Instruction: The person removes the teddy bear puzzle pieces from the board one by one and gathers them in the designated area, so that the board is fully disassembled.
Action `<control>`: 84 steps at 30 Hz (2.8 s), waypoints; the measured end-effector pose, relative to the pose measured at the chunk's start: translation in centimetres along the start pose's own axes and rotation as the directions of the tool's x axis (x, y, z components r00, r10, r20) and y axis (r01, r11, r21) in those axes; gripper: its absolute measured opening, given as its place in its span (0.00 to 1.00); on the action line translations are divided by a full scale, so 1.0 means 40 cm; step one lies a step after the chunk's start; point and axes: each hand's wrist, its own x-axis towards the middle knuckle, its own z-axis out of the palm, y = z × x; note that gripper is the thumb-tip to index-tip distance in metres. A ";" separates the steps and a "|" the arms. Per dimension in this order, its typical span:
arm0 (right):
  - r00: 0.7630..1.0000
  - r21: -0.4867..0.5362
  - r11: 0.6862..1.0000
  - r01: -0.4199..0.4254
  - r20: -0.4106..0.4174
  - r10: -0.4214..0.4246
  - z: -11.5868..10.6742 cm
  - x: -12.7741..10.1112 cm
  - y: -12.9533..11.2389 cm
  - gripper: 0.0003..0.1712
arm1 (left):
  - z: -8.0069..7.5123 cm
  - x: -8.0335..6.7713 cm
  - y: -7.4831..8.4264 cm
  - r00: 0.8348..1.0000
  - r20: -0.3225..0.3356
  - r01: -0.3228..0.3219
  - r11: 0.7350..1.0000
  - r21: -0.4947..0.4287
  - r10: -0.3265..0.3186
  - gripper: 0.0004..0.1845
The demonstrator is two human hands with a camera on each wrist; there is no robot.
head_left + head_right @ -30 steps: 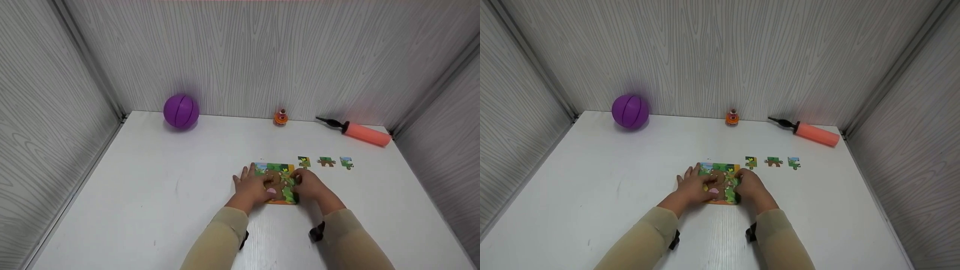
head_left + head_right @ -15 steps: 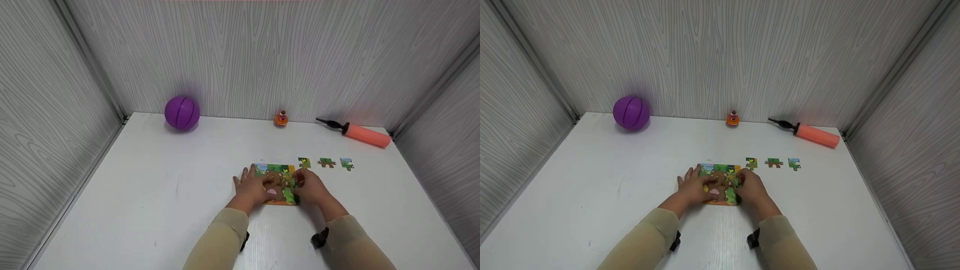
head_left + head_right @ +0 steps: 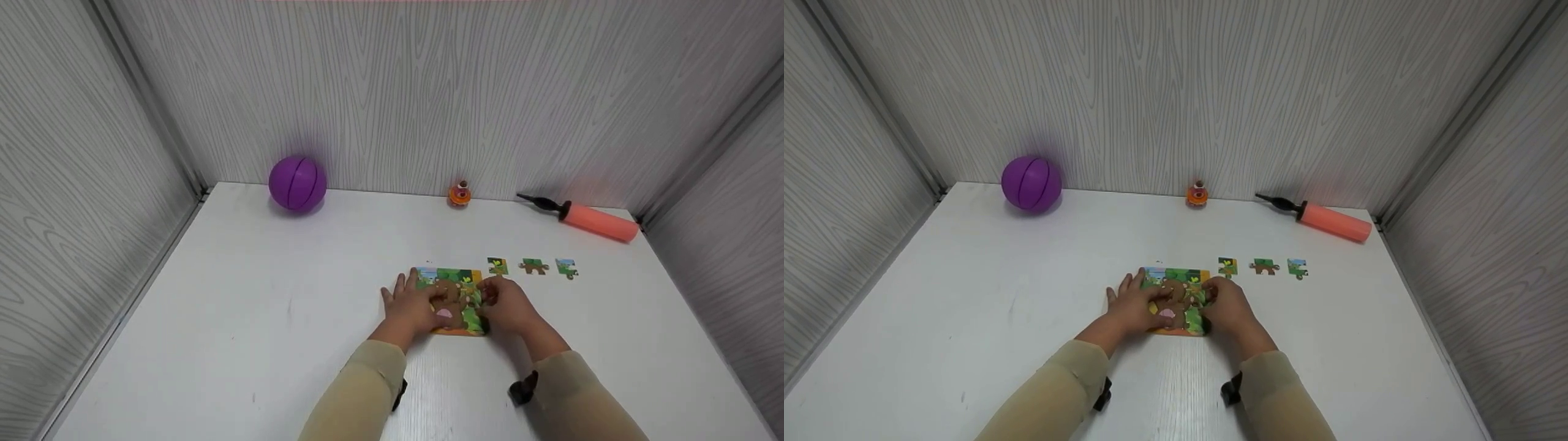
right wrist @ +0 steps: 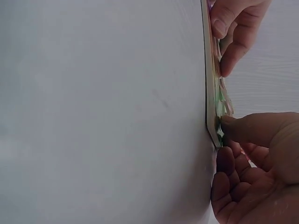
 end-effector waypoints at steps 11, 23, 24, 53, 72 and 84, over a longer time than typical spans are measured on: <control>0.998 0.009 0.998 0.055 -0.025 -0.055 -0.050 0.007 0.016 0.25 | -0.007 -0.007 -0.005 1.000 -0.012 -0.010 1.000 -0.027 0.010 0.38; 0.995 -0.058 0.997 0.057 -0.080 -0.062 -0.291 -0.019 0.068 0.28 | -0.013 -0.011 -0.005 1.000 -0.019 0.001 1.000 -0.023 -0.001 0.40; 0.993 -0.073 0.995 0.064 -0.091 -0.070 -0.313 -0.023 0.074 0.28 | -0.013 -0.010 -0.005 1.000 -0.020 -0.001 1.000 -0.023 0.000 0.40; 0.951 -0.045 0.955 -0.293 -0.113 0.287 -0.512 -0.050 0.378 0.35 | -0.001 -0.013 -0.007 1.000 0.002 -0.002 0.999 -0.037 0.002 0.38; 0.909 -0.037 0.924 -0.380 -0.201 0.365 -0.445 -0.018 0.397 0.35 | 0.004 -0.022 -0.014 0.999 0.011 -0.030 0.999 -0.046 0.030 0.39; 0.919 -0.226 0.891 -0.393 -0.115 0.376 -0.442 -0.006 0.350 0.33 | -0.003 -0.015 -0.009 0.999 0.007 -0.040 0.999 -0.030 0.040 0.40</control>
